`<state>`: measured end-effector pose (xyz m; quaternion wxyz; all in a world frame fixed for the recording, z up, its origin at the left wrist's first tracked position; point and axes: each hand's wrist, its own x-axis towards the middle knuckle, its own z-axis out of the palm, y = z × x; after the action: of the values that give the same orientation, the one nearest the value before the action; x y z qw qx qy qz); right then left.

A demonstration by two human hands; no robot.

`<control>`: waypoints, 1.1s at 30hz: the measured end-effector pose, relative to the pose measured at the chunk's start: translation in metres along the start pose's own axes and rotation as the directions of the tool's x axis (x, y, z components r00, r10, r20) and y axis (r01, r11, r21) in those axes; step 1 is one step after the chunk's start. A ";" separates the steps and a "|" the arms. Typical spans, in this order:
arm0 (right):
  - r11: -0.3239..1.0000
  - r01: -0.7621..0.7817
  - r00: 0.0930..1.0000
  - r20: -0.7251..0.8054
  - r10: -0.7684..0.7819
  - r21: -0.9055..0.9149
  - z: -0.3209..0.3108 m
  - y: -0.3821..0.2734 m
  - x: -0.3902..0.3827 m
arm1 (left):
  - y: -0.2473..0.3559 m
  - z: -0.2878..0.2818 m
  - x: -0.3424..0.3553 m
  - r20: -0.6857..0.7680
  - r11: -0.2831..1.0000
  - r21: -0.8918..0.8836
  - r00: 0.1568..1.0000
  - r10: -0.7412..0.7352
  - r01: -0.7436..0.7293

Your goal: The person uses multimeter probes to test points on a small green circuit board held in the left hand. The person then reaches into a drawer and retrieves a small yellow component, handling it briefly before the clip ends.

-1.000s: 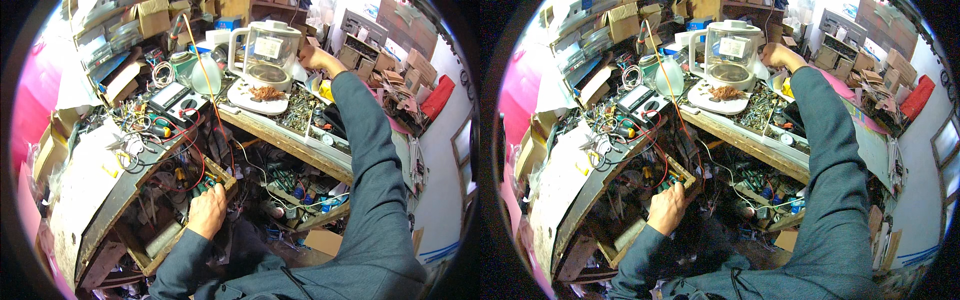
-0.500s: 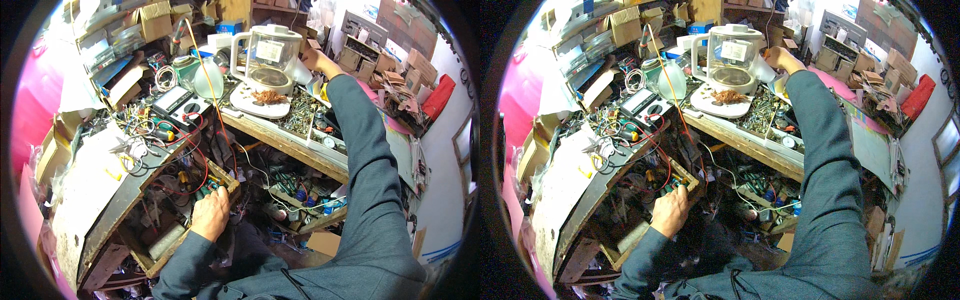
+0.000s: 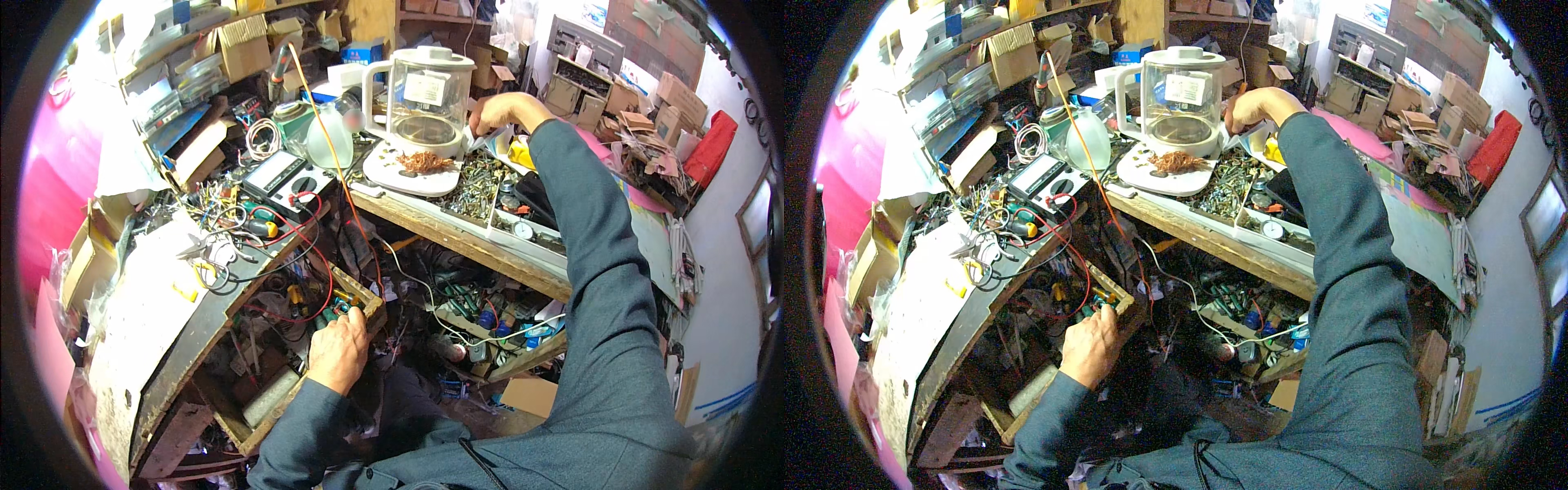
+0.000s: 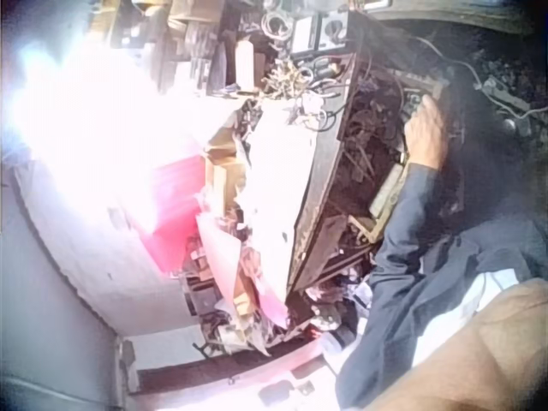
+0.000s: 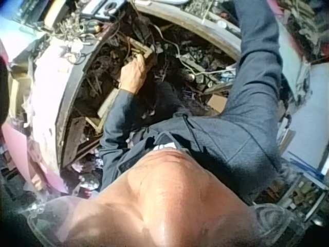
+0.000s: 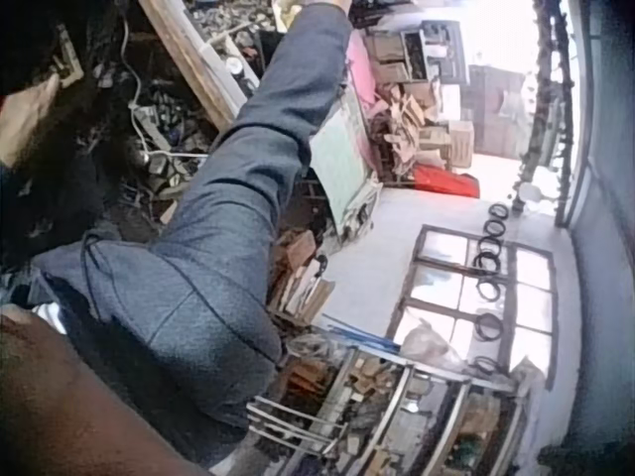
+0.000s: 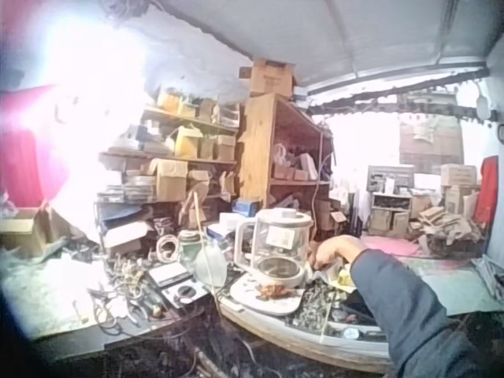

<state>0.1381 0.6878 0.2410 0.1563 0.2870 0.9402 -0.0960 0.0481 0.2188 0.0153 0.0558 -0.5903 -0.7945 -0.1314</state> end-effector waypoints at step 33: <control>0.951 -0.307 0.687 -0.702 0.187 -0.048 0.023 0.080 0.029 | 0.002 -0.002 0.001 0.033 1.000 0.013 0.999 -0.022 0.021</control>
<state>0.1665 0.7611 0.2020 -0.1702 0.4124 0.8874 0.1160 0.0500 0.2198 0.0176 0.0449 -0.5834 -0.8025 -0.1169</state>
